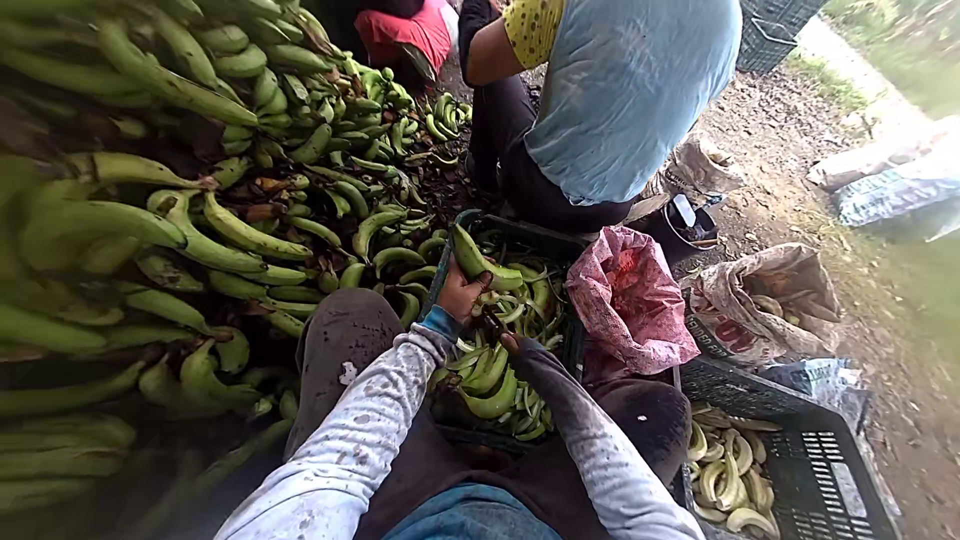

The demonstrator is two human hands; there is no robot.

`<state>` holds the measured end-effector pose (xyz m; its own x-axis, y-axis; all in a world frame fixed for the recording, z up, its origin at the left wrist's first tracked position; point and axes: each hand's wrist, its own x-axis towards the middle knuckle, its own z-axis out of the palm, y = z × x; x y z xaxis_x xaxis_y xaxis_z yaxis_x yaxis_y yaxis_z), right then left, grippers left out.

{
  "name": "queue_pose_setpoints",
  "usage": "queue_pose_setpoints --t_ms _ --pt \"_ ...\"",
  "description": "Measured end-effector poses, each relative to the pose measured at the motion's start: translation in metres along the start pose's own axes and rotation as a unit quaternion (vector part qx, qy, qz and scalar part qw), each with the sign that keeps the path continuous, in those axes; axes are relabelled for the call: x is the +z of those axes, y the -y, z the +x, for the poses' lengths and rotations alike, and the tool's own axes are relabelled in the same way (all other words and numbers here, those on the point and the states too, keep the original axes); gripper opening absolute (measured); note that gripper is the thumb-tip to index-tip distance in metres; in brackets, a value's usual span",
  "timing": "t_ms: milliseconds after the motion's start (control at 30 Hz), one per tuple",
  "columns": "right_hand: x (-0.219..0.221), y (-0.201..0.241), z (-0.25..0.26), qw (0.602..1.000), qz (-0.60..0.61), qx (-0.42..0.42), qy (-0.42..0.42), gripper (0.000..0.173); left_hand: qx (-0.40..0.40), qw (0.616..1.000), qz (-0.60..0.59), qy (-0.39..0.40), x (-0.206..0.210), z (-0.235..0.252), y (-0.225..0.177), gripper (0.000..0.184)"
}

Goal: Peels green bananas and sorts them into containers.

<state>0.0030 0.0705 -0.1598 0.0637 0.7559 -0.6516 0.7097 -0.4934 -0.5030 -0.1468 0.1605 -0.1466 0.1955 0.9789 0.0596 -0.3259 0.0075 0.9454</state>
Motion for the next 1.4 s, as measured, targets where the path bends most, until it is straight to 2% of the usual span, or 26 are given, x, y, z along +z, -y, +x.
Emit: queue_pose_setpoints --t_ms 67,167,233,333,400,467,567,667,767,900,933,1000,1133,1200,1333,1400 --pt "-0.006 0.004 0.002 0.998 0.059 -0.017 -0.030 0.052 -0.047 0.999 -0.014 -0.019 -0.003 0.000 -0.010 0.072" --pt "-0.007 -0.006 0.025 0.980 0.163 -0.064 -0.092 0.044 -0.156 0.984 -0.002 -0.081 -0.001 0.004 -0.007 0.056" --pt "-0.009 -0.004 0.029 0.971 0.191 -0.082 -0.115 0.044 -0.200 0.974 0.034 -0.097 -0.004 0.008 0.001 0.058" --pt "-0.015 -0.006 0.011 0.973 0.100 -0.175 -0.111 0.049 -0.261 0.953 0.080 -0.134 0.001 0.012 0.002 0.059" --pt "-0.018 -0.007 0.006 0.968 0.032 -0.225 -0.110 0.050 -0.287 0.947 0.087 -0.115 0.004 0.012 -0.001 0.057" --pt "-0.021 -0.011 0.015 0.968 -0.031 -0.200 -0.148 0.051 -0.284 0.952 0.088 -0.066 0.010 0.004 -0.002 0.055" --pt "-0.039 -0.013 0.025 0.965 -0.075 -0.101 -0.232 0.052 -0.306 0.948 0.083 -0.037 0.025 -0.014 -0.001 0.055" --pt "-0.051 -0.005 0.023 0.959 -0.038 0.009 -0.282 0.054 -0.318 0.946 0.067 -0.004 0.028 -0.023 0.004 0.055" --pt "-0.053 0.000 0.020 0.953 0.002 0.031 -0.302 0.054 -0.301 0.951 0.053 0.049 0.022 -0.019 0.000 0.049" --pt "-0.073 -0.020 0.024 0.933 0.077 0.060 -0.345 0.051 -0.260 0.946 0.145 0.128 0.013 -0.024 -0.015 0.047" --pt "-0.079 -0.021 0.026 0.932 0.102 0.054 -0.345 0.049 -0.251 0.947 0.153 0.132 0.010 -0.022 -0.015 0.048" --pt "-0.079 -0.016 0.021 0.944 0.100 -0.010 -0.314 0.045 -0.235 0.958 0.126 0.103 0.003 -0.016 -0.011 0.047" --pt "-0.033 -0.009 0.008 0.959 0.032 -0.201 -0.199 0.044 -0.207 0.978 0.016 -0.028 0.000 0.000 -0.003 0.048" --pt "-0.012 -0.003 -0.003 0.955 0.004 -0.239 -0.175 0.053 -0.203 0.977 -0.011 -0.068 0.002 0.001 -0.012 0.050" --pt "-0.005 0.000 -0.002 0.951 -0.008 -0.232 -0.203 0.057 -0.199 0.977 -0.010 -0.075 0.010 -0.005 -0.013 0.049" --pt "-0.017 -0.001 0.003 0.953 -0.038 -0.176 -0.242 0.052 -0.259 0.963 -0.010 -0.076 0.019 -0.015 -0.010 0.047"
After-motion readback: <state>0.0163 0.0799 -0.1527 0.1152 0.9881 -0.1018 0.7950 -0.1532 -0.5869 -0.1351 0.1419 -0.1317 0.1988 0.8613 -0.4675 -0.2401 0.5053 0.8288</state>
